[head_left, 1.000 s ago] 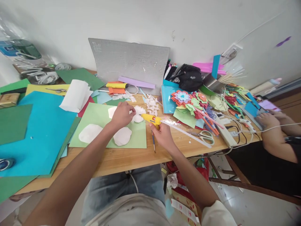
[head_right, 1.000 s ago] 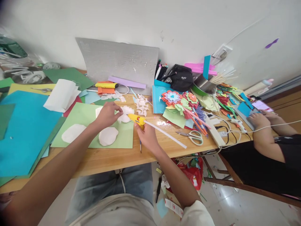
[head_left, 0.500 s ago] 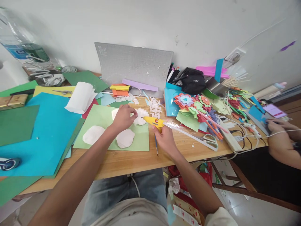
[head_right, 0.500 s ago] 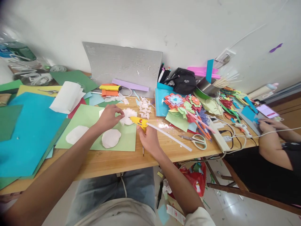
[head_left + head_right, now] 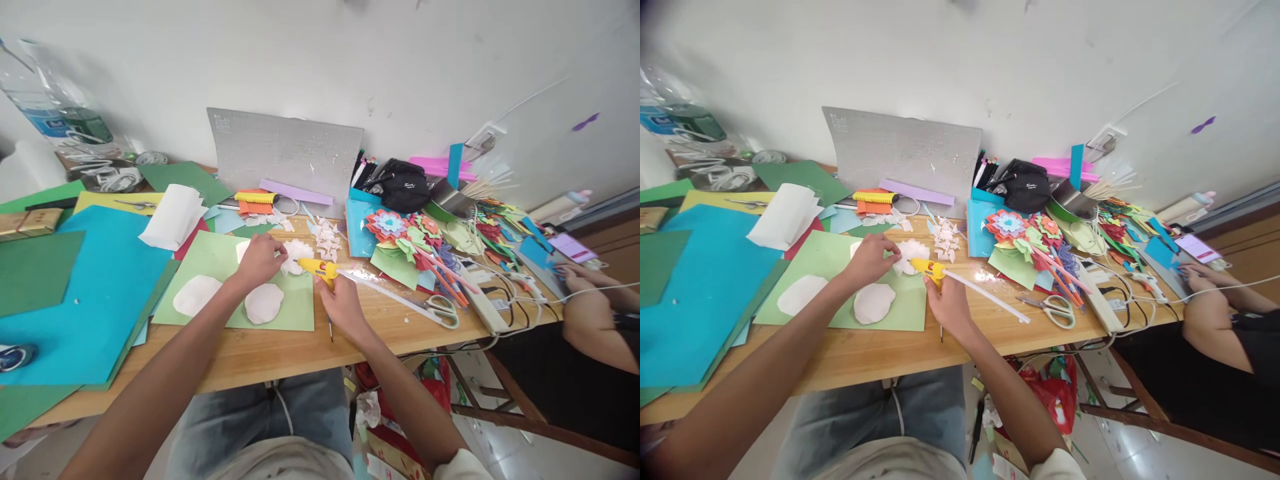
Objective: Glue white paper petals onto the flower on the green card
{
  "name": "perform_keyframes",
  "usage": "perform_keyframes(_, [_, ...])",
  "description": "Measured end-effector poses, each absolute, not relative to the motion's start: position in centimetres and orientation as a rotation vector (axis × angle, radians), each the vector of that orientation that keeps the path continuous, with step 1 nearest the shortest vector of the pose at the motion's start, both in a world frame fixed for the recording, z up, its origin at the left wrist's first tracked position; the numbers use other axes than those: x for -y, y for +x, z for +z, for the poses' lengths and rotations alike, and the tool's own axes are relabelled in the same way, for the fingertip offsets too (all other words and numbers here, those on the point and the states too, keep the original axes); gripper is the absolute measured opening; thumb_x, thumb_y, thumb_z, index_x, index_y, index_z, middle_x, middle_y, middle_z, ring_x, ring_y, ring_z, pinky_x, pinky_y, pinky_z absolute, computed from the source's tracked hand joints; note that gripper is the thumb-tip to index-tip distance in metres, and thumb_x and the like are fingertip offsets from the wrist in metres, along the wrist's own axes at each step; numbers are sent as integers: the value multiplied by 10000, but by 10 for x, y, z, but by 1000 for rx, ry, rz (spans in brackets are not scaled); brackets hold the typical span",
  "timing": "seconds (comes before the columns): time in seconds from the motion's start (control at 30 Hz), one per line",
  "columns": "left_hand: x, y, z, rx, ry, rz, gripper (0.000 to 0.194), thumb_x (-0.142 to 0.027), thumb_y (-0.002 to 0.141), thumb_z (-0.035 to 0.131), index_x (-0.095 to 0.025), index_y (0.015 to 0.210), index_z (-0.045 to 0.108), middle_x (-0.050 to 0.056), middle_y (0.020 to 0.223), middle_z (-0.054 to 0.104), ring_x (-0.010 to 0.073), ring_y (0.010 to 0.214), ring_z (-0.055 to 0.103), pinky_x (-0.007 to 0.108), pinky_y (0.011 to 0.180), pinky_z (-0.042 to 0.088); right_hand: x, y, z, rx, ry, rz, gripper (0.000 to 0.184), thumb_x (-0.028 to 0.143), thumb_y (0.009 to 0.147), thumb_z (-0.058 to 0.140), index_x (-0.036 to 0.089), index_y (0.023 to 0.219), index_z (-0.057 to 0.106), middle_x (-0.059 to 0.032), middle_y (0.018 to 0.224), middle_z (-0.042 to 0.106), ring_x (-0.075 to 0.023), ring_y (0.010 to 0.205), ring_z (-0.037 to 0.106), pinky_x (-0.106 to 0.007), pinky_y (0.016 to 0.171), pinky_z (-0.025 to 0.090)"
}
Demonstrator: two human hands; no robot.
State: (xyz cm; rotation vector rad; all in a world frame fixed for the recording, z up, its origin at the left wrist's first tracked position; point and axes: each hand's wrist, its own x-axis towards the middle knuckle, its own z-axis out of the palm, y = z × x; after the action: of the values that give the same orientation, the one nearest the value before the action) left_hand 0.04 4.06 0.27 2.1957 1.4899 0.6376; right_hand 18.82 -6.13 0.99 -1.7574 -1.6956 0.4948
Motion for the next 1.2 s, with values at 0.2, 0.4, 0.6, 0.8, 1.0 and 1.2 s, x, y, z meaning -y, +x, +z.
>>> perform_keyframes(0.2, [-41,-1,2,-1488,2192,637,205,-267,810,547,-183,822,734,91,893,643,269,927,528,398,871,428,59,188,7,1726,-1798,468,327,397,904,459,145,884,667,-67,733,672,-197,668,593,-277,660,427])
perform_keyframes(0.4, [-40,-2,3,-1486,2188,643,208,-253,806,535,-180,793,729,90,876,649,265,924,542,399,873,431,58,188,5,1764,-1837,415,314,387,906,455,152,876,661,-98,815,705,-224,744,639,-286,685,436])
perform_keyframes(0.6, [-40,-2,3,-1500,2183,650,215,-280,811,541,-186,816,735,91,879,654,281,938,540,393,836,442,60,188,9,1784,-1838,407,325,382,910,444,149,870,666,-100,808,707,-218,712,636,-278,661,431])
perform_keyframes(0.8, [-37,-3,7,-1500,2186,632,203,-257,802,546,-188,804,736,84,890,668,270,939,556,381,851,443,60,188,8,1803,-1877,381,334,389,910,445,154,792,653,-79,710,675,-196,619,596,-268,604,404])
perform_keyframes(1.0, [-40,-3,1,-1504,2186,640,217,-283,808,539,-197,805,738,84,876,661,272,927,550,382,833,444,59,189,7,1764,-1861,400,314,372,905,456,145,900,673,-109,844,714,-228,759,652,-289,701,453])
perform_keyframes(1.2, [-40,-4,0,-1495,2209,655,221,-289,811,536,-195,801,736,85,857,658,266,898,548,388,839,444,59,190,6,1709,-1841,429,307,346,887,484,140,1006,678,-128,963,723,-261,916,664,-330,804,477])
